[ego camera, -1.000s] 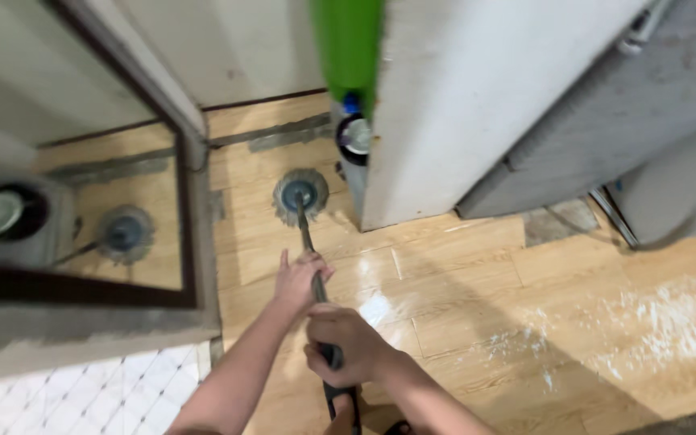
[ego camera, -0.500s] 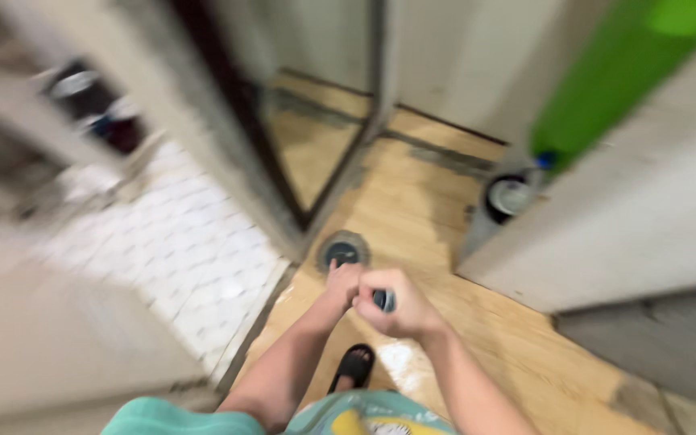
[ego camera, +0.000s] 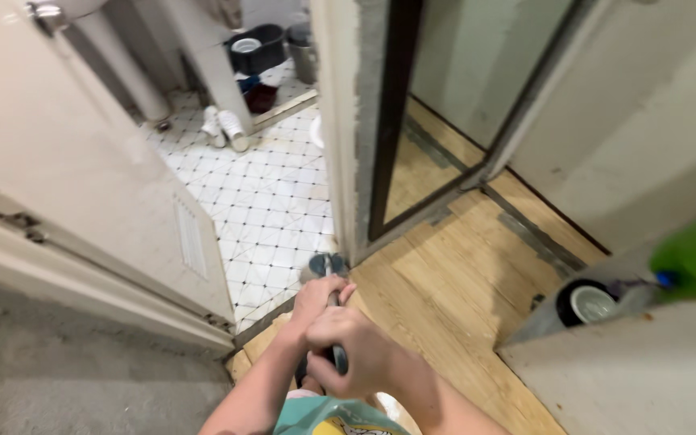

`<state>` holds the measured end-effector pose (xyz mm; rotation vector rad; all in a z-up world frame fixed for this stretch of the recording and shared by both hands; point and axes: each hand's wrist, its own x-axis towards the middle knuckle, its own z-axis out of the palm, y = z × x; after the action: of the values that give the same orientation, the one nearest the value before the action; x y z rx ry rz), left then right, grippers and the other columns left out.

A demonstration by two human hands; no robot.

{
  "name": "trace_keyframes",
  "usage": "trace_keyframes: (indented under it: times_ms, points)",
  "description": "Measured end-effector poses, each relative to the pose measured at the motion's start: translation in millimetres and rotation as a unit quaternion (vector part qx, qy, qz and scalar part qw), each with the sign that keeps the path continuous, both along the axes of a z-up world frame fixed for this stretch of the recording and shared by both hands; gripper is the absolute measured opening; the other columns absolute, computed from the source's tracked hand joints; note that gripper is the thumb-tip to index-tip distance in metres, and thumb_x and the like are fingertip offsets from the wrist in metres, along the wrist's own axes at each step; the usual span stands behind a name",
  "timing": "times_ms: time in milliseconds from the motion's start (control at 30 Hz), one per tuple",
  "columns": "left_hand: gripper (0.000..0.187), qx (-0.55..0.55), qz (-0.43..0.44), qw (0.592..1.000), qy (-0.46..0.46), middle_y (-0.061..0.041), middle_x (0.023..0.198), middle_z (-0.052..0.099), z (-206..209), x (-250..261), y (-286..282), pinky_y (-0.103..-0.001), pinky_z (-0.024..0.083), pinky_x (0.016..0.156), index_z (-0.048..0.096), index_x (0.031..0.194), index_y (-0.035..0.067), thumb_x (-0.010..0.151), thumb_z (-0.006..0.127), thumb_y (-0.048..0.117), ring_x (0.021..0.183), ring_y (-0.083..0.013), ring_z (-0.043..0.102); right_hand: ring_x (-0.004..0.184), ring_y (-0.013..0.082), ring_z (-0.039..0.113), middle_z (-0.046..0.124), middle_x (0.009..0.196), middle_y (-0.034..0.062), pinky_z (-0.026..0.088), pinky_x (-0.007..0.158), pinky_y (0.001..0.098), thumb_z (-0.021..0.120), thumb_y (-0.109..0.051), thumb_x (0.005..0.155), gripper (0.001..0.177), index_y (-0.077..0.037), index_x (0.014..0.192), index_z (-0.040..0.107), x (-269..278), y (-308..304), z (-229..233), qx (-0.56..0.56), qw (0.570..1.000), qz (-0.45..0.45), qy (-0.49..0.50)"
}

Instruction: The person mops the wooden floor in a hallway and then continues mopping the tiled floor in a bathroom using a round mop.

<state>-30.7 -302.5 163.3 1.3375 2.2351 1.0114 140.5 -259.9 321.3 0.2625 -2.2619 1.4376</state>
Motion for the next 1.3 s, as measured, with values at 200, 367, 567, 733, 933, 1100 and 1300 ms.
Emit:
trace_keyframes:
  times_ms: [200, 367, 567, 733, 933, 1100, 1300]
  points:
    - [0.026, 0.081, 0.049, 0.959, -0.267, -0.009, 0.082, 0.062, -19.2, -93.4, 18.9, -0.039, 0.051, 0.064, 0.06, 0.075, 0.001, 0.094, 0.06, 0.019, 0.085, -0.0179, 0.079, 0.07, 0.0335, 0.059, 0.06, 0.069, 0.0125, 0.049, 0.067, 0.0409, 0.069, -0.003, 0.072, 0.016, -0.004, 0.068, 0.054, -84.2, 9.8, -20.9, 0.082, 0.996, -0.006, 0.025]
    - [0.02, -0.027, 0.057, 0.948, -0.31, -0.007, 0.088, 0.064, -72.5, -197.7, 33.6, -0.035, 0.048, 0.063, 0.062, 0.082, 0.002, 0.094, 0.065, 0.018, 0.073, -0.0181, 0.059, 0.069, 0.0325, 0.063, 0.059, 0.068, 0.012, 0.05, 0.066, 0.0403, 0.068, -0.005, 0.077, 0.015, -0.005, 0.069, 0.055, -195.3, 15.7, -75.8, 0.015, 0.997, -0.077, 0.021]
    - [0.018, -0.045, -0.025, 0.971, -0.233, -0.007, 0.098, 0.069, -171.3, -254.9, 32.0, -0.036, 0.05, 0.071, 0.07, 0.091, 0.006, 0.09, 0.068, 0.024, 0.092, -0.0212, 0.068, 0.073, 0.0339, 0.059, 0.055, 0.073, 0.0132, 0.049, 0.07, 0.0419, 0.068, -0.003, 0.079, 0.015, -0.006, 0.076, 0.054, -251.3, 20.3, -137.8, 0.027, 0.997, -0.064, 0.04]
    - [0.041, -0.171, 0.065, 0.928, -0.323, -0.007, 0.092, 0.078, -221.8, -312.4, 128.6, -0.045, 0.051, 0.09, 0.077, 0.097, 0.014, 0.088, 0.052, 0.045, 0.09, -0.0254, 0.071, 0.069, 0.0243, 0.058, 0.057, 0.072, 0.0062, 0.046, 0.062, 0.0366, 0.062, 0.003, 0.08, 0.012, -0.007, 0.075, 0.057, -297.7, 86.1, -196.5, -0.16, 0.965, -0.184, -0.098]
    - [0.034, -0.243, -0.077, 0.967, -0.015, -0.002, 0.127, 0.07, -204.4, -338.4, 140.7, -0.081, 0.03, 0.1, 0.071, 0.094, 0.019, 0.094, 0.06, 0.052, 0.119, -0.0256, 0.063, 0.081, 0.0283, 0.06, 0.058, 0.081, 0.0127, 0.05, 0.076, 0.0388, 0.067, 0.003, 0.082, 0.012, -0.003, 0.079, 0.057, -315.7, 89.3, -182.4, -0.042, 0.976, -0.211, 0.02]
    - [0.018, -0.195, -0.035, 0.98, 0.033, -0.005, 0.156, 0.047, -227.1, -364.7, 138.1, -0.086, 0.015, 0.097, 0.073, 0.092, 0.021, 0.087, 0.067, 0.037, 0.139, -0.0363, 0.037, 0.078, 0.0339, 0.056, 0.05, 0.072, 0.0133, 0.049, 0.106, 0.0486, 0.067, 0.004, 0.083, 0.019, -0.003, 0.075, 0.052, -337.7, 83.4, -187.4, -0.024, 0.984, -0.172, -0.028]
    - [0.04, -0.17, -0.131, 0.974, 0.079, -0.011, 0.104, 0.072, -152.0, -322.3, 144.0, -0.058, 0.038, 0.108, 0.071, 0.079, 0.009, 0.087, 0.071, 0.048, 0.11, -0.0293, 0.065, 0.062, 0.0226, 0.059, 0.051, 0.063, 0.0061, 0.058, 0.096, 0.0432, 0.063, 0.005, 0.083, 0.017, -0.004, 0.071, 0.056, -301.5, 112.6, -112.9, -0.122, 0.967, -0.222, 0.029]
